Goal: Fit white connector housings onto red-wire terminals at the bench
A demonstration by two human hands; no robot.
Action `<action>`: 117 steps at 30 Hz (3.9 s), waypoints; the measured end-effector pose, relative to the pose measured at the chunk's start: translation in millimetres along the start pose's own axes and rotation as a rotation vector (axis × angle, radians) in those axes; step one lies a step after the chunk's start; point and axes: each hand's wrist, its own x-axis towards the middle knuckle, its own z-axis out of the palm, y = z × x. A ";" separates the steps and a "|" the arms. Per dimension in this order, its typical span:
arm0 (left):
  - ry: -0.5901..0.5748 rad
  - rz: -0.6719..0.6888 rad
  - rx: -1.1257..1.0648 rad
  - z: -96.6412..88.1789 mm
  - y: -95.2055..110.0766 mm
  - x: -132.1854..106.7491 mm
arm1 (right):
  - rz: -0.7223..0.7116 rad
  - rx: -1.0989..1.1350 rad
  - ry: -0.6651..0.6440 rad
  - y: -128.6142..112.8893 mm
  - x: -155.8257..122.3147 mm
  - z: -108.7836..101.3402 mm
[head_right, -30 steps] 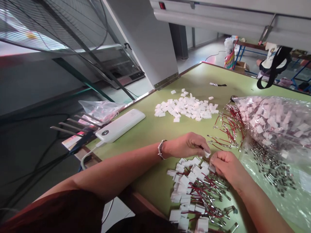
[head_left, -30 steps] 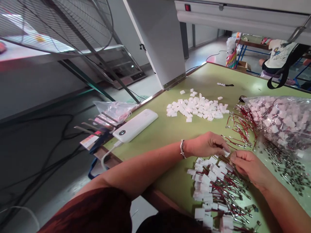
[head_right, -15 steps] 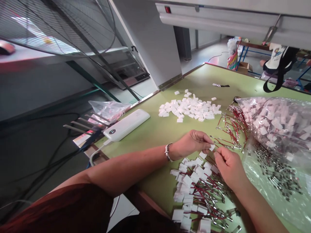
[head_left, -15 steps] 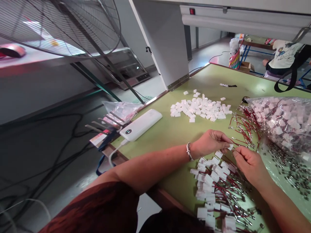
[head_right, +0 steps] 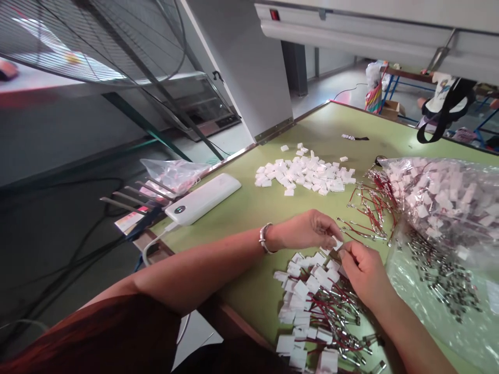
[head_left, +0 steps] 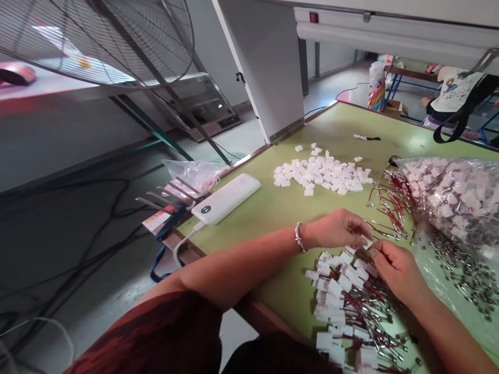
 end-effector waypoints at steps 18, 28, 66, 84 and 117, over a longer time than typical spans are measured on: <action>0.423 -0.176 0.886 -71.2 -15.5 -3.0 | -0.196 -0.759 0.192 32.5 19.9 -2.7; 0.061 -0.068 -0.196 -19.5 -25.0 9.9 | -0.278 -0.363 0.258 14.6 6.2 -15.3; -0.056 -0.144 -0.242 -2.8 -18.8 8.7 | -0.234 -0.555 0.082 21.2 7.4 -2.0; 0.440 0.093 1.121 -55.3 -52.6 32.8 | -0.267 -0.352 0.050 23.0 10.8 -7.8; 0.070 -0.215 -0.671 -4.2 -18.8 7.3 | -0.103 -0.195 0.132 7.6 5.4 -2.6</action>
